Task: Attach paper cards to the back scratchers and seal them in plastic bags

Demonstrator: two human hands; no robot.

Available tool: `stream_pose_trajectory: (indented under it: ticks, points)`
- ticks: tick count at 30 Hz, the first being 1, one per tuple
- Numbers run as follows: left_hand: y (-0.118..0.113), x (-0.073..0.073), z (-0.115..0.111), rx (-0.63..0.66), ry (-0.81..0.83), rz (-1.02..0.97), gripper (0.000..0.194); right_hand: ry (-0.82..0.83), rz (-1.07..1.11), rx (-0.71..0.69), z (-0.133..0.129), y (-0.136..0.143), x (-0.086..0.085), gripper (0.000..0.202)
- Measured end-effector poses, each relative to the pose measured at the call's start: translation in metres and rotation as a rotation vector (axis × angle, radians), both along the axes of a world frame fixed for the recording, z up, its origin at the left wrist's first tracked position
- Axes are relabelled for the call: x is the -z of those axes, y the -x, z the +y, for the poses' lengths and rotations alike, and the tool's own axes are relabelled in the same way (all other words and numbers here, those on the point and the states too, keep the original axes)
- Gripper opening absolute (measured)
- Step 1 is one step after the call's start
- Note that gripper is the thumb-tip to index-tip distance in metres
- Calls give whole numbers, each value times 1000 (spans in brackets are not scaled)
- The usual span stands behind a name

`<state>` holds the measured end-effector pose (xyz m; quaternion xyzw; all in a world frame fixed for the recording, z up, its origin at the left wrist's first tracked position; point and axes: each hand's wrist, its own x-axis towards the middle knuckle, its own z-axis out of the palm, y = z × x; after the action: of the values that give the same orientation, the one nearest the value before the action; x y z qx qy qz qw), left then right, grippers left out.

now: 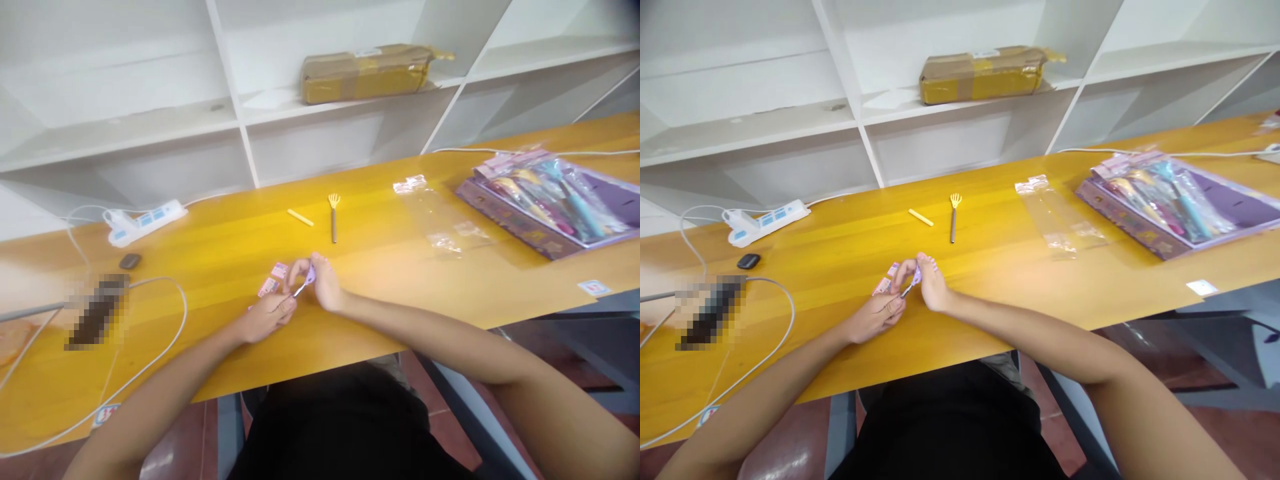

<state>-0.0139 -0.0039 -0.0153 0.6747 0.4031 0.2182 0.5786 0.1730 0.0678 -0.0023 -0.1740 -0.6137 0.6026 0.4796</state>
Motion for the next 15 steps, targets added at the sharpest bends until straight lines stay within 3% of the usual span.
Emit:
stream_pose_trajectory:
  ticks: [2,5,9,15]
  points:
    - [0,-1,1,12,-21,28,56,28,22,69,-11,11,19,89]
    - [-1,-3,2,-25,16,48,56,61,-33,96,-4,8,32,89]
    - [-3,-8,2,-68,142,45,55,142,-56,27,13,3,34,83]
    - [-4,-14,0,-58,122,55,56,213,15,-35,12,6,29,79]
